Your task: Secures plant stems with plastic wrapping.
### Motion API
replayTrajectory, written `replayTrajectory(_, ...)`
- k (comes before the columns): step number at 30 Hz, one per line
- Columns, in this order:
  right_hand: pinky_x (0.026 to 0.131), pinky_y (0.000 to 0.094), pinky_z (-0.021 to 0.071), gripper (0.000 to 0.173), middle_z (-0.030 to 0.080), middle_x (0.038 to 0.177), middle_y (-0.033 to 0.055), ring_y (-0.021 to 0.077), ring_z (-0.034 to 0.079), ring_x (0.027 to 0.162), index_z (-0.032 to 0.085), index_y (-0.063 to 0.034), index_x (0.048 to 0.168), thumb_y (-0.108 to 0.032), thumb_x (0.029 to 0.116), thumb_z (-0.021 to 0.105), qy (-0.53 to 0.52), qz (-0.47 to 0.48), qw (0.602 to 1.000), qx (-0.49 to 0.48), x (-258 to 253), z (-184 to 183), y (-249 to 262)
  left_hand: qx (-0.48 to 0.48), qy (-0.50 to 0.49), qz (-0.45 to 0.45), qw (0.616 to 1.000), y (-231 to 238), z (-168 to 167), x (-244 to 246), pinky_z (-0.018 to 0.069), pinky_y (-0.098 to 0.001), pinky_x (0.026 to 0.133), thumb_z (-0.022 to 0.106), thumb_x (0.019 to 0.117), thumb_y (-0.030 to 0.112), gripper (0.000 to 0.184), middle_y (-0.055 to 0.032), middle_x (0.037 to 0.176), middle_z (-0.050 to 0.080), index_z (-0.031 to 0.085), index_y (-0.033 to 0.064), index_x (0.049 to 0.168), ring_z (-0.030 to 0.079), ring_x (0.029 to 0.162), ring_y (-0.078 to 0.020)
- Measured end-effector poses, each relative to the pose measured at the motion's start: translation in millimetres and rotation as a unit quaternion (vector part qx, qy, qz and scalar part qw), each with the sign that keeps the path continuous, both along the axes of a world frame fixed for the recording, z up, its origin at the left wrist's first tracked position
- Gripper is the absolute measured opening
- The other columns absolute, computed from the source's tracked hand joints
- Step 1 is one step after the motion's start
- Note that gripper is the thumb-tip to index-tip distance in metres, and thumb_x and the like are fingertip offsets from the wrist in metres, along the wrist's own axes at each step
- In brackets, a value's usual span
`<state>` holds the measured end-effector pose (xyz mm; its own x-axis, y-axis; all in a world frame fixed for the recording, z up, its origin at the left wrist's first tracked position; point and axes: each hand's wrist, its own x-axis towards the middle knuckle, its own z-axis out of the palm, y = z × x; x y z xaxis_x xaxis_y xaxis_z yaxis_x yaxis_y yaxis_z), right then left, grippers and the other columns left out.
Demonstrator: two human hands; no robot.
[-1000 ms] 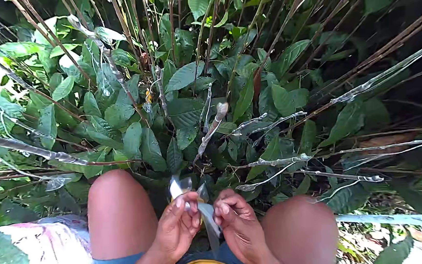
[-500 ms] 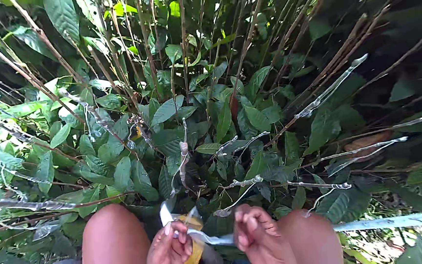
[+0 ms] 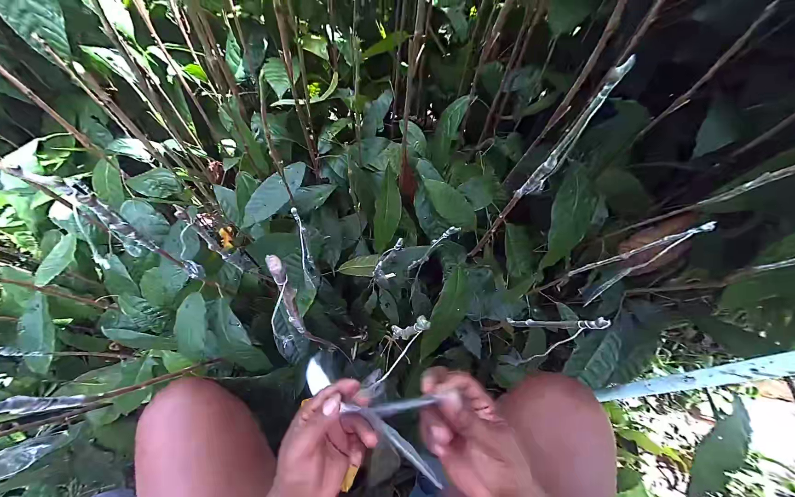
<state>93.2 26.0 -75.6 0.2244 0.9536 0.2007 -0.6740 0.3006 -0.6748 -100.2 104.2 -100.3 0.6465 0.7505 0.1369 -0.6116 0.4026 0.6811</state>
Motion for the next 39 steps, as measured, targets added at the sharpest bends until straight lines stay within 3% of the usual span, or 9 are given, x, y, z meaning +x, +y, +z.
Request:
replayTrajectory(3,0.056,0.0144,0.0546,0.014,0.075,0.107,-0.0035,-0.0001,0.066,0.066,0.074,-0.0264,0.103,-0.03,0.1024,0.06,0.044,-0.088,0.994,-0.042,69,15,-17,0.051,0.186,0.07,0.979,27,14,-12,0.0612,-0.0264,0.061,0.05,0.0958,0.009,0.029,-0.0043,0.091,0.078,0.078,0.0154,0.099,0.074,0.071,-0.0121)
replayTrajectory(5,0.059,0.0192,0.06,0.02,0.076,0.096,0.0011,0.0055,0.071,0.071,0.071,-0.0208,0.099,-0.027,0.1066,0.053,0.075,-0.16,0.982,-0.063,100,22,-24,0.205,0.406,0.051,0.889,47,39,2,0.0616,-0.0318,0.067,0.045,0.0938,0.005,0.026,-0.0017,0.082,0.073,0.07,0.0087,0.093,0.071,0.072,-0.0127)
replayTrajectory(8,0.071,0.026,0.063,0.03,0.077,0.092,0.0031,0.012,0.075,0.081,0.074,-0.0193,0.096,-0.033,0.1076,0.049,0.07,-0.194,0.977,-0.061,105,38,-27,0.314,0.562,0.052,0.763,85,88,62,0.0578,-0.043,0.078,0.045,0.1029,0.011,0.027,-0.0092,0.095,0.072,0.067,0.0028,0.115,0.07,0.083,-0.0201)
replayTrajectory(12,0.094,0.0311,0.0597,0.018,0.075,0.113,0.0046,0.0149,0.073,0.103,0.077,-0.0168,0.113,-0.021,0.0973,0.068,-0.012,-0.159,0.987,-0.018,86,33,-25,0.257,0.572,0.203,0.752,164,92,131,0.0541,-0.0512,0.094,0.041,0.1074,0.014,0.04,-0.0214,0.122,0.067,0.05,0.0007,0.144,0.068,0.107,-0.032)
replayTrajectory(15,0.078,0.0241,0.0615,0.016,0.076,0.105,0.0023,0.0077,0.072,0.085,0.078,-0.0174,0.105,-0.01,0.0982,0.066,-0.054,-0.162,0.984,-0.054,74,33,-29,0.233,0.607,0.259,0.714,215,65,161,0.0502,-0.058,0.102,0.051,0.1037,0.017,0.054,-0.0262,0.13,0.063,0.039,0.002,0.154,0.064,0.118,-0.0404)
replayTrajectory(23,0.075,0.0291,0.0643,0.019,0.077,0.101,0.0076,0.0142,0.076,0.082,0.076,-0.0157,0.112,-0.009,0.0998,0.063,-0.12,-0.079,0.989,-0.044,40,100,15,0.285,0.465,0.269,0.794,256,1,166,0.0541,-0.0498,0.096,0.053,0.1065,0.02,0.033,-0.0216,0.115,0.07,0.064,-0.0024,0.128,0.07,0.104,-0.0317)
replayTrajectory(30,0.063,0.0228,0.0572,0.012,0.068,0.083,0.0028,0.0084,0.065,0.067,0.057,-0.0042,0.11,-0.004,0.1067,0.045,-0.196,-0.063,0.971,-0.118,-16,145,214,0.198,0.17,0.273,0.926,256,-36,144,0.0563,-0.0242,0.081,0.059,0.0996,0.006,0.02,-0.0073,0.094,0.068,0.063,-0.01,0.111,0.065,0.083,-0.004)
replayTrajectory(32,0.064,0.0256,0.0574,0.015,0.067,0.086,0.0068,0.0117,0.065,0.068,0.057,0.0013,0.116,-0.006,0.1071,0.049,-0.308,-0.087,0.924,-0.209,1,120,265,0.173,0.135,0.274,0.936,261,-38,147,0.057,-0.0239,0.077,0.06,0.0967,0.001,0.015,-0.0047,0.087,0.068,0.063,-0.01,0.106,0.065,0.077,-0.0039)
replayTrajectory(39,0.092,0.0411,0.0586,0.027,0.072,0.112,0.0158,0.023,0.073,0.097,0.064,-0.0006,0.127,-0.014,0.1055,0.052,-0.774,-0.005,0.562,-0.291,81,78,306,0.156,0.136,0.13,0.97,267,-43,142,0.061,-0.0325,0.083,0.049,0.1,0.002,0.032,-0.0148,0.115,0.066,0.054,-0.0088,0.13,0.071,0.09,-0.0162)
